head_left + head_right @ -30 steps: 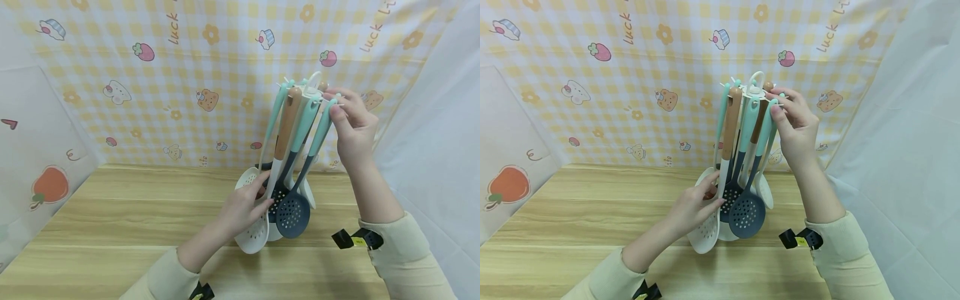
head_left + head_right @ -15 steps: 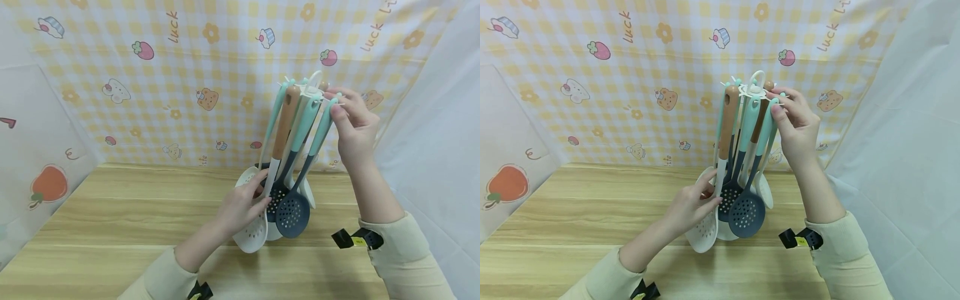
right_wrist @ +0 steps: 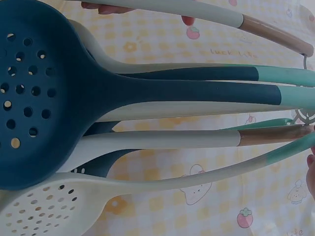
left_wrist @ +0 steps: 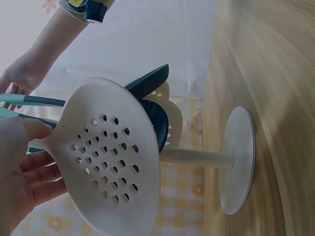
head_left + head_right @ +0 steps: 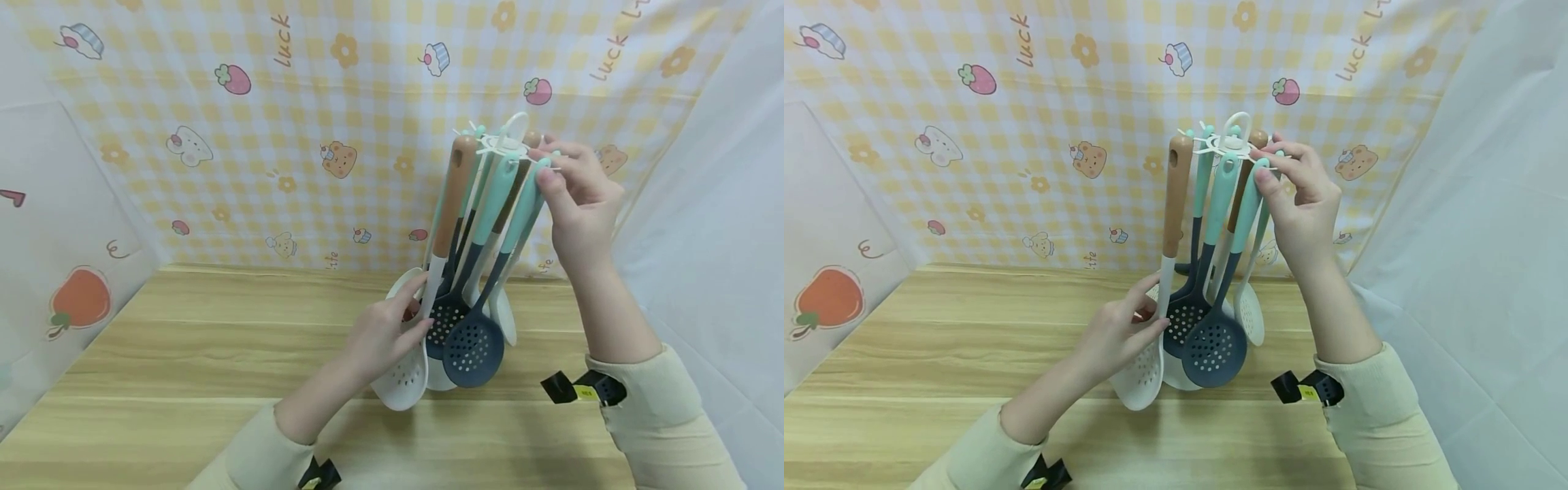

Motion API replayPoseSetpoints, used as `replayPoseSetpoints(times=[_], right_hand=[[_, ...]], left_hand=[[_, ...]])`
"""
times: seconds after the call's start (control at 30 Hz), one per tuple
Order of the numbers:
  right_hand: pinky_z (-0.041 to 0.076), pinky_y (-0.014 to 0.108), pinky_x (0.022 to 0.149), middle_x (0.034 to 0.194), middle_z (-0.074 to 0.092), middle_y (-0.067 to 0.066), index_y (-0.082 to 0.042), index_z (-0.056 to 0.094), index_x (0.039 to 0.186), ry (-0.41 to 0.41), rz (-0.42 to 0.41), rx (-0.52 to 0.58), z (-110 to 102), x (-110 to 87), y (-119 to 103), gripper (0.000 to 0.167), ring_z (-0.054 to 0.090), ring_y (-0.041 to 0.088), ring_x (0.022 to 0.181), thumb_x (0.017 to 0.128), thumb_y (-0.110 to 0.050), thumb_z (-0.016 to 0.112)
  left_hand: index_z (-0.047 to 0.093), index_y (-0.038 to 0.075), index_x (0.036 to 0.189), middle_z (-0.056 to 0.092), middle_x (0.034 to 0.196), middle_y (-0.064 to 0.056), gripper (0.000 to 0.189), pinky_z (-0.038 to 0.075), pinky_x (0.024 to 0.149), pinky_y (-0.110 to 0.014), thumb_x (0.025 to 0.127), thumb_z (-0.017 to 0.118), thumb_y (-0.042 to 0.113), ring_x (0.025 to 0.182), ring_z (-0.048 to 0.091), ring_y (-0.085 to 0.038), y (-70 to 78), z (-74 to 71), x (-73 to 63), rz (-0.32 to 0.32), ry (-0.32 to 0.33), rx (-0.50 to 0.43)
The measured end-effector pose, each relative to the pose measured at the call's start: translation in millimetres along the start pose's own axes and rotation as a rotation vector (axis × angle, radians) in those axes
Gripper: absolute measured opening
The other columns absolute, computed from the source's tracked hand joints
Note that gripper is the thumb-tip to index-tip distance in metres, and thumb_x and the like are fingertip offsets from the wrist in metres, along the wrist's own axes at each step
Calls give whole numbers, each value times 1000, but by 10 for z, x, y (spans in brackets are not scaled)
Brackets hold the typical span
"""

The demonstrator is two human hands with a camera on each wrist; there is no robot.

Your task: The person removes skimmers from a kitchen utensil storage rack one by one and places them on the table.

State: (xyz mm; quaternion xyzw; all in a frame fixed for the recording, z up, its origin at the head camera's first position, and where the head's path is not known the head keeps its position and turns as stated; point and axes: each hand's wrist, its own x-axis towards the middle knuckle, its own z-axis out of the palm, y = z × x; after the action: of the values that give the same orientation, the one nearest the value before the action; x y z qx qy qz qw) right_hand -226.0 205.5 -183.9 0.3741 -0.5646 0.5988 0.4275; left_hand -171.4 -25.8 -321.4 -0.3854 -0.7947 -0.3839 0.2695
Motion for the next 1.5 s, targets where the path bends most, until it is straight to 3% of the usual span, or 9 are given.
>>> replayPoseSetpoints(times=[0.3,0.53,0.93,1.23,1.5], right_hand=[[33,45,106,89,65,5,17,64,85,-13,-24,-29,11,35,-17,24,57,27,100,81,-6,68],[32,43,107,93,63,4,14,65,89,-55,-11,-132,-12,47,-48,40,55,27,101,94,-25,58],[31,42,106,91,64,3,14,63,86,-123,2,-103,-44,101,-74,33,52,22,98,93,-18,59],[33,37,96,112,56,12,12,64,89,-140,112,-107,-65,80,-98,32,43,26,117,90,-21,61],[28,40,102,121,59,13,10,65,93,-134,126,-101,-42,82,-101,30,40,31,124,90,-19,61]], left_hand=[[41,3,137,66,80,-3,61,49,58,-20,84,72,6,66,59,-11,-34,-48,-44,5,18,4],[42,3,138,67,80,-4,62,51,61,-21,84,72,6,67,61,-12,-35,-97,-69,-1,17,-4],[42,6,136,66,79,-3,62,52,62,-20,82,74,5,67,63,-11,-44,-268,-108,-33,34,-6],[42,5,138,66,79,-3,65,52,61,-21,82,74,5,67,61,-10,-120,-376,-190,-62,30,40],[41,6,138,66,78,-2,68,51,58,-20,80,75,1,65,60,-9,-225,-448,-306,-78,23,78]])
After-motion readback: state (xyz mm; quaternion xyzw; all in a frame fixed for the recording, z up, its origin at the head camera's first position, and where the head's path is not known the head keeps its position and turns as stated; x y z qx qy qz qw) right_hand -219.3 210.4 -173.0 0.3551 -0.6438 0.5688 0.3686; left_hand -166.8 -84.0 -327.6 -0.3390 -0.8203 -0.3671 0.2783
